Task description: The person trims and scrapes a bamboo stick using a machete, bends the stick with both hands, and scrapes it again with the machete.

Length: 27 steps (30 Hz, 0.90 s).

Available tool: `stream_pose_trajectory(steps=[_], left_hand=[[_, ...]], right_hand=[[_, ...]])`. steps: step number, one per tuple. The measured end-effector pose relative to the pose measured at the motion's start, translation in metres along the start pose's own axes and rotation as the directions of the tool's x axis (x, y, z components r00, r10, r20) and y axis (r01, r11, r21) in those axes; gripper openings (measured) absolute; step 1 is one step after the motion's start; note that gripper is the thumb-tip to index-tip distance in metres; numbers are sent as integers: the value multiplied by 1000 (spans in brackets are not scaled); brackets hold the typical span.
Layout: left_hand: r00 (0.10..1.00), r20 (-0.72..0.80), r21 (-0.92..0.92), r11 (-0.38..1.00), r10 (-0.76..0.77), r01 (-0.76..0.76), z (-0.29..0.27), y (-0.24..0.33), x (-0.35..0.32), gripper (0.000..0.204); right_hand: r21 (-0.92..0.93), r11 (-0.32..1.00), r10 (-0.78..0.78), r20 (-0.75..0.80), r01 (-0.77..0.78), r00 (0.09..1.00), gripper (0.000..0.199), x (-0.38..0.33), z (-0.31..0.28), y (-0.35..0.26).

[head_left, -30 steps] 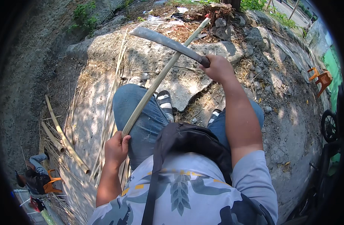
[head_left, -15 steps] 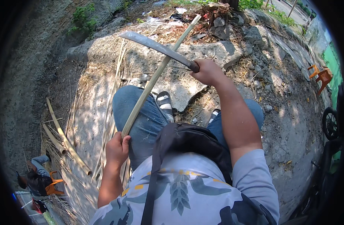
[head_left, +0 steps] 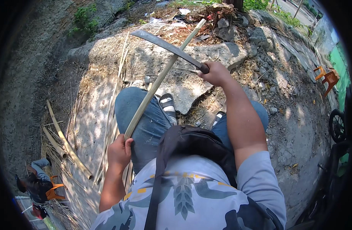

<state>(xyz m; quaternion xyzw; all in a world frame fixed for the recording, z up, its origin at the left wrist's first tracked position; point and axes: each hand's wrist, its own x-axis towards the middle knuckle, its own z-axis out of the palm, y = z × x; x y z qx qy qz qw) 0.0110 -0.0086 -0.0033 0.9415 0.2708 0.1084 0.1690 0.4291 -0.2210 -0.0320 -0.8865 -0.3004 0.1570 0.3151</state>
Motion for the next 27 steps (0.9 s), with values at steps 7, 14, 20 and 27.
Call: stream_pose_trajectory(steps=[7,14,20,27], left_hand=[[994,52,11,995,-98,97,-7,6,-1,33],[986,108,51,991,-131,126,-18,18,3,29],[998,-15,21,998,-60,60,-10,17,-4,26],[998,37,26,999,-44,43,-20,21,2,22]], right_hand=[[-158,972,-183,-55,172,982,30,-15,1,-29],[-343,845,-358,205,410,911,27,-35,9,-67],[-203,964,-165,47,171,985,33,-13,-1,-29],[-89,988,127,12,-125,992,36,-8,-4,-8]])
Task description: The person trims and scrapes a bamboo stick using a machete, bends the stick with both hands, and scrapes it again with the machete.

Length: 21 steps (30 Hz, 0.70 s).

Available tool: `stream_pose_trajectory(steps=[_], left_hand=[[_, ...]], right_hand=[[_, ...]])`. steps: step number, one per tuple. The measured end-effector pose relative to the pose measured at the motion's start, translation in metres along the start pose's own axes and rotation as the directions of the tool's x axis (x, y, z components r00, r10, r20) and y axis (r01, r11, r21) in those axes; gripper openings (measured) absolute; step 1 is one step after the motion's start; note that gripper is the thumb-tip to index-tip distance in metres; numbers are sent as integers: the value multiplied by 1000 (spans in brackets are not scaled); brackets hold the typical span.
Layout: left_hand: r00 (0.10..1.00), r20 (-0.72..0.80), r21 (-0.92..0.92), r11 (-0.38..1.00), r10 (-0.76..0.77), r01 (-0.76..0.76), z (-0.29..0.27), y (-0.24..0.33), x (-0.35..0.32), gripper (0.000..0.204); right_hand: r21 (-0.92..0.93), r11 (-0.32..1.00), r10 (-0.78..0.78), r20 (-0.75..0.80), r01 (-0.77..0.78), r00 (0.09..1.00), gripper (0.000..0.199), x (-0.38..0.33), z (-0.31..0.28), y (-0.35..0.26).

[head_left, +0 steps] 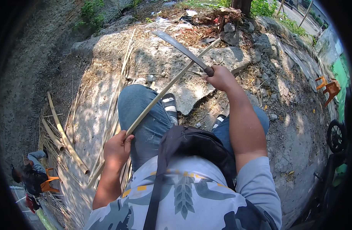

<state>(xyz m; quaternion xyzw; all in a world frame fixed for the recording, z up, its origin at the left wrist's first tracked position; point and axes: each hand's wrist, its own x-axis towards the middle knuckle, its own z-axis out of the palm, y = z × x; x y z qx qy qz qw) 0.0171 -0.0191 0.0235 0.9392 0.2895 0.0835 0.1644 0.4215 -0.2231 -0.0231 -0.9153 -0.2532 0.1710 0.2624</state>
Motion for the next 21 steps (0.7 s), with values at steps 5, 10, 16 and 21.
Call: stream_pose_trajectory(steps=[5,10,16,21], left_hand=[[995,18,21,995,-94,93,0,7,1,23],[997,-2,22,997,-71,71,6,0,0,24],[998,-61,-121,993,1,-8,21,-19,1,27],[1000,15,-135,991,23,-21,9,-16,9,28]], right_hand=[[-194,938,-275,90,288,957,31,-18,7,-32],[-241,813,-487,219,531,845,29,-29,9,-58],[53,976,-205,-84,209,975,29,-2,-21,6],[382,923,95,-97,-51,991,41,22,-16,38]])
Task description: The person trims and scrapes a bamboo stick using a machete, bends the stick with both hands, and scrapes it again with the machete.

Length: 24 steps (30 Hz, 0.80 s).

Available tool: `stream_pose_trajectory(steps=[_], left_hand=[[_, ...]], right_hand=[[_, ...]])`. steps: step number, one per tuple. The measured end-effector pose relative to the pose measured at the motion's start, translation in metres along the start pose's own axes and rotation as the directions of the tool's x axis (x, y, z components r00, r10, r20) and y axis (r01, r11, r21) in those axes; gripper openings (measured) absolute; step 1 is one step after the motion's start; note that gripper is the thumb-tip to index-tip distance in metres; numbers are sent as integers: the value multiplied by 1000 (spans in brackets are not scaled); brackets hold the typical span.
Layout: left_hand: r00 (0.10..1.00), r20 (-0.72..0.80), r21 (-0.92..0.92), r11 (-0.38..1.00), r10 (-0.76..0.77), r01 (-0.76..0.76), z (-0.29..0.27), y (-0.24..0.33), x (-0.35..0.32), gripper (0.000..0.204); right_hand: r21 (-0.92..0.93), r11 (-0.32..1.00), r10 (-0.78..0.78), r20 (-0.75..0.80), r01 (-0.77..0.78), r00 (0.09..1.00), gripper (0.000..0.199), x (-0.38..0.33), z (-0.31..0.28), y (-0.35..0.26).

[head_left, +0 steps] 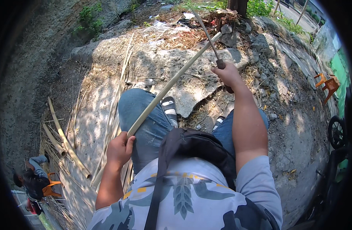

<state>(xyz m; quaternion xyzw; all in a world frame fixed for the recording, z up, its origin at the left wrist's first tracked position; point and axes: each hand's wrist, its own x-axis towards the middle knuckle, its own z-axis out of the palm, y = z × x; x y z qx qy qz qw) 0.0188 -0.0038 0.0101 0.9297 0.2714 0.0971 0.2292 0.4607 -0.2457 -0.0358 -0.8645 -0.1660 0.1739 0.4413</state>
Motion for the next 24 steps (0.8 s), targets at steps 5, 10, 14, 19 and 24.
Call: stream_pose_trajectory(steps=[5,10,14,19,24], left_hand=[[999,46,-26,1000,3,-2,-1,-5,3,31],[1000,-14,1,1000,-4,4,8,-6,3,32],[999,-40,-30,1000,5,-6,10,-13,5,43],[1000,-29,29,1000,-3,4,4,-27,-1,54],[999,-27,4,1000,-30,31,-9,-42,-31,58]], right_hand=[[-18,998,-56,-36,55,998,45,-6,11,-9],[-71,971,-230,-18,228,973,41,-12,21,-16],[-325,860,-383,101,394,918,29,-34,22,-37],[-573,665,-369,307,479,878,19,-63,21,-76],[-595,646,-399,272,479,876,19,-51,16,-63]])
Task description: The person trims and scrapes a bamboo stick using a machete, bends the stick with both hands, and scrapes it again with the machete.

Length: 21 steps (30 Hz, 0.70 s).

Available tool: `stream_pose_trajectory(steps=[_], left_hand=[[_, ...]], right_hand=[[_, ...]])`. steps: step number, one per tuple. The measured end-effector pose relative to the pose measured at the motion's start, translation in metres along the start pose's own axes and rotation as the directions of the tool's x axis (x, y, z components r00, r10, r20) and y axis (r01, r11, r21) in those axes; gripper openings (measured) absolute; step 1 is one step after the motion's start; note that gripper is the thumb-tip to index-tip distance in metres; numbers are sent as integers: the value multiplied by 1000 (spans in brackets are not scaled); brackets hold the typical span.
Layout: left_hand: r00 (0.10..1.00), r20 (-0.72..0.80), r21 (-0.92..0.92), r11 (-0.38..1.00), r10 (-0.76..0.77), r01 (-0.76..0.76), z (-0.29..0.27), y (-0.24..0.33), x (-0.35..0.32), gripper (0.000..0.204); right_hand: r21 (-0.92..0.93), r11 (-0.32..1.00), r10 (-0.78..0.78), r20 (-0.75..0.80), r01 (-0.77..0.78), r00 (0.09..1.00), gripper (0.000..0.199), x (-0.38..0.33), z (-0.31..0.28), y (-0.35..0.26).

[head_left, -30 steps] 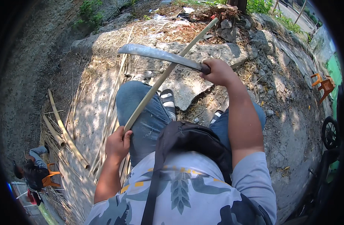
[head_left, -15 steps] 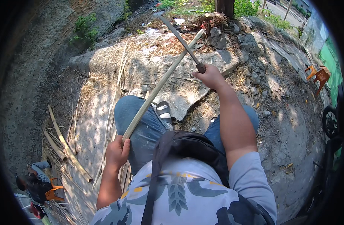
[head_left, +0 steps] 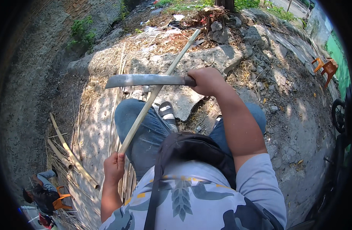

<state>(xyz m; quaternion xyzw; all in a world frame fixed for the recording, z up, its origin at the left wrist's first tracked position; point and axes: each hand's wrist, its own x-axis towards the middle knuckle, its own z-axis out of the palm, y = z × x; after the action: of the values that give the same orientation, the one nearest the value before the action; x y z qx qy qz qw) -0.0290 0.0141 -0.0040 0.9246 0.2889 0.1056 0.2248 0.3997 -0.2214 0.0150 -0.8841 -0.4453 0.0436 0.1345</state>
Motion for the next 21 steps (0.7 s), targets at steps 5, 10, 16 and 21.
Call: stream_pose_trajectory(steps=[5,10,16,21], left_hand=[[1000,-10,96,995,-22,23,-9,-39,-25,58],[999,6,7,999,-43,43,-8,-49,-27,58],[1000,5,-20,1000,-17,17,-4,-42,-19,55],[999,20,10,1000,-27,27,-10,-29,-16,53]], right_hand=[[356,681,697,-45,-640,716,31,14,25,81],[598,519,768,-12,-611,641,36,13,39,86],[516,817,480,-359,-258,800,28,9,31,59],[306,951,77,-393,51,916,19,9,24,33]])
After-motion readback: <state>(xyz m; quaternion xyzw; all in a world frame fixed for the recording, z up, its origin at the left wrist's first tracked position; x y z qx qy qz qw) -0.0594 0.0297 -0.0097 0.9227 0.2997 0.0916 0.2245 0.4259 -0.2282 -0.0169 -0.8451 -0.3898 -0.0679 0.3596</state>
